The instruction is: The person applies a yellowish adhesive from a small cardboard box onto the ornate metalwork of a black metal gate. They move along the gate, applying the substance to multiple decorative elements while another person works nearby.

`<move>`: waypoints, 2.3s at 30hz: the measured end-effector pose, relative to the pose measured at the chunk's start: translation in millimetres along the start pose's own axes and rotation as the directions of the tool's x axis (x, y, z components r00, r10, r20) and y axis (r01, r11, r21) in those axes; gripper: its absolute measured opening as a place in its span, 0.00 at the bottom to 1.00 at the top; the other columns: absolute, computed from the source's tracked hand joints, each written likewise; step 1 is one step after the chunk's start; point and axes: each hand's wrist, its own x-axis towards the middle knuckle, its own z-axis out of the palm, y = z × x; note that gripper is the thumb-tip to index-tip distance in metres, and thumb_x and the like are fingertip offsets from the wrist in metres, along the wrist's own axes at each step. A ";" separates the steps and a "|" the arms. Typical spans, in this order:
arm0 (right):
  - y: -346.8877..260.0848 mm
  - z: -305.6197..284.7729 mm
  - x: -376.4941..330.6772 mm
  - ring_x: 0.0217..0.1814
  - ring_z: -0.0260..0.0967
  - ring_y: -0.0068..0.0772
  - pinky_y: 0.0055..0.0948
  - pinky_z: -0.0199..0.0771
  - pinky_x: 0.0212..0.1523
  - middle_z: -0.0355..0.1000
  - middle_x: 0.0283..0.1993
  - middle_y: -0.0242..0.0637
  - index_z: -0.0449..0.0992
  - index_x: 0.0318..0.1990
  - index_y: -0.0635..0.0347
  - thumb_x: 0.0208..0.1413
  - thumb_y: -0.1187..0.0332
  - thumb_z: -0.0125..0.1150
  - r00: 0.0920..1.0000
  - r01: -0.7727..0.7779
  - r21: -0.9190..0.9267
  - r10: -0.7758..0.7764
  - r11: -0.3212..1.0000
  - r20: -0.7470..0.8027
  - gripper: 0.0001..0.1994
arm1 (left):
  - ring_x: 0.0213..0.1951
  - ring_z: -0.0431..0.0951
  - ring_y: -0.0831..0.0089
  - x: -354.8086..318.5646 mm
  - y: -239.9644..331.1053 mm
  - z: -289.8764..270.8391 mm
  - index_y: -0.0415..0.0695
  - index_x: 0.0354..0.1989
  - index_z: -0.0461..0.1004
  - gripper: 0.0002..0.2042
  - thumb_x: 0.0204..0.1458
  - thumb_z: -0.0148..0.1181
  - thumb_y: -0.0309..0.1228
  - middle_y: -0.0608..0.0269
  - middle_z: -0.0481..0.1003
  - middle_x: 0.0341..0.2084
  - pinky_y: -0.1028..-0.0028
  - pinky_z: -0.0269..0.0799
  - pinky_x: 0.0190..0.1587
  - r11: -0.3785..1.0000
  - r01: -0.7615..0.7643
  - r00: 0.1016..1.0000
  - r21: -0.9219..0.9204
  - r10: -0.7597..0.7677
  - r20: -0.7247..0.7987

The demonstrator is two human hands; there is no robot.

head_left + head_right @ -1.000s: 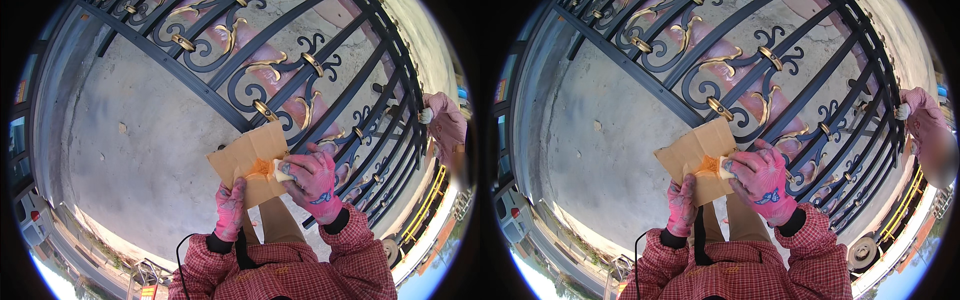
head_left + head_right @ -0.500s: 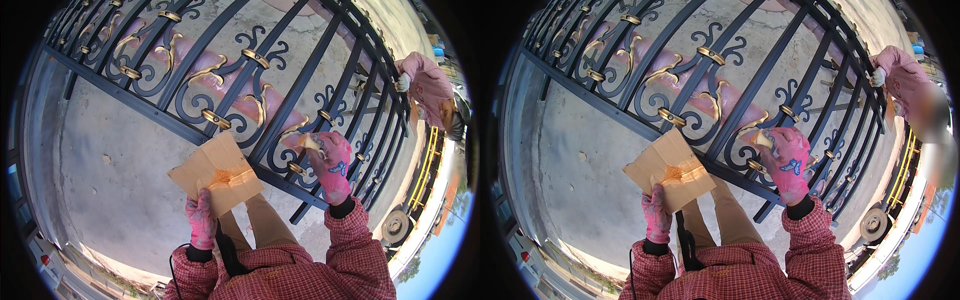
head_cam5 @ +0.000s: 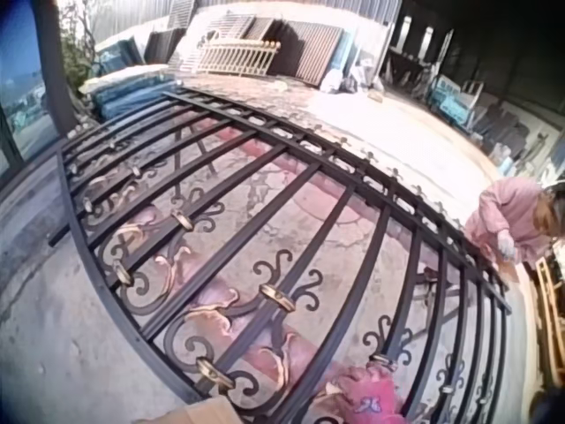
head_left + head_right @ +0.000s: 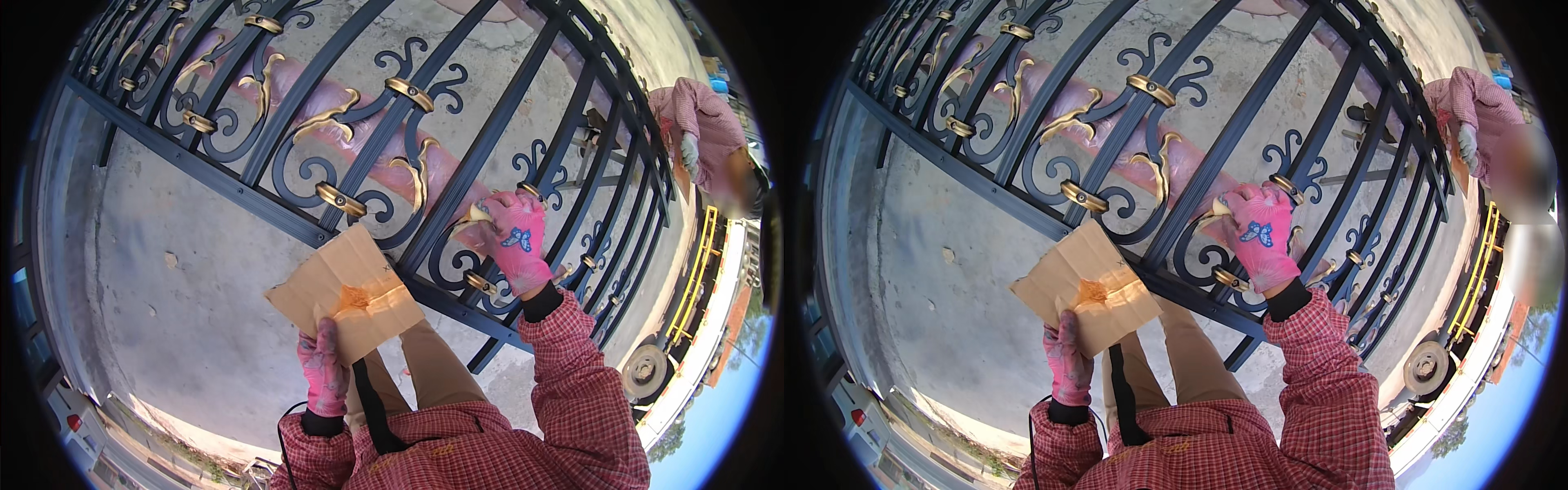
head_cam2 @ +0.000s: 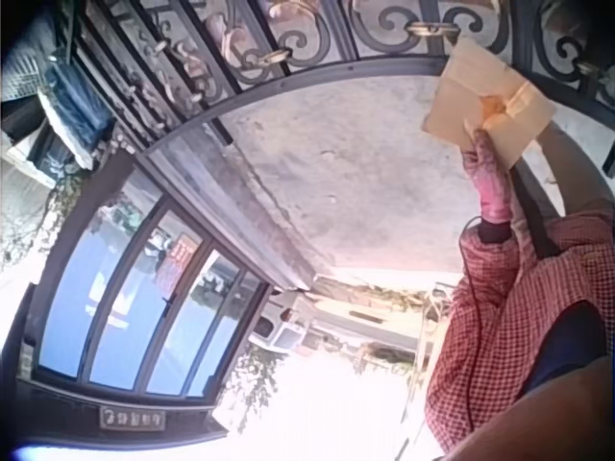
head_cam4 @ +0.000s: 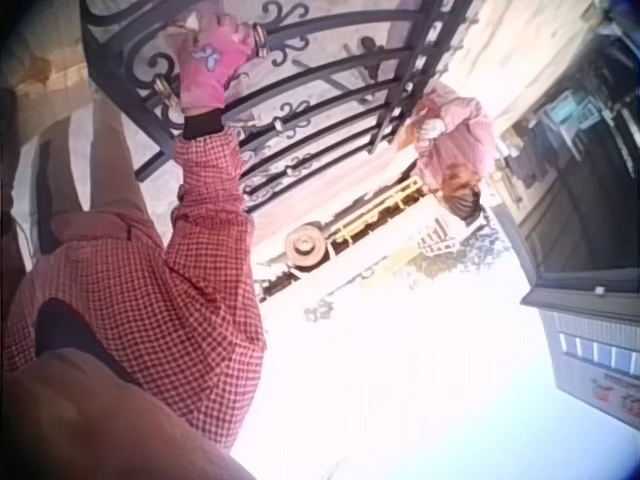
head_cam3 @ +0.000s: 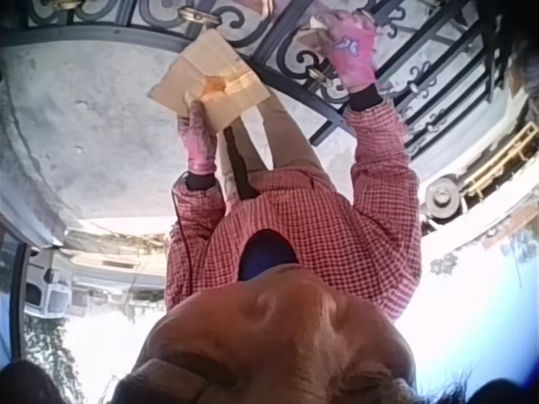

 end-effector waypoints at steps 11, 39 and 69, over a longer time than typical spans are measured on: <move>-0.8 12.0 -30.1 0.50 0.65 0.48 0.43 0.59 0.54 0.71 0.39 0.33 0.77 0.37 0.54 0.34 0.66 0.68 0.997 0.008 0.097 0.000 0.995 -0.075 0.17 | 0.44 0.74 0.74 -0.1 0.9 0.5 0.42 0.55 0.63 0.18 0.58 0.54 0.34 0.64 0.71 0.46 0.72 0.73 0.45 1.000 0.020 0.999 0.016 -0.020 -0.028; 6.0 -7.9 -39.8 0.41 0.69 0.39 0.41 0.61 0.55 0.70 0.33 0.31 0.76 0.33 0.50 0.32 0.70 0.65 0.999 0.017 0.021 -0.016 1.000 -0.031 0.14 | 0.47 0.73 0.72 1.2 -11.9 -10.3 0.42 0.57 0.61 0.21 0.58 0.55 0.35 0.61 0.70 0.49 0.70 0.73 0.49 1.000 -0.001 1.000 0.008 0.001 -0.010; 67.1 -60.6 30.0 0.44 0.70 0.43 0.36 0.68 0.46 0.73 0.41 0.36 0.77 0.36 0.55 0.37 0.79 0.60 0.993 -0.017 0.152 0.034 0.988 -0.109 0.14 | 0.46 0.73 0.74 0.2 -0.9 18.8 0.42 0.57 0.62 0.21 0.58 0.55 0.36 0.61 0.70 0.48 0.72 0.72 0.47 0.998 -0.016 1.000 0.053 0.015 0.012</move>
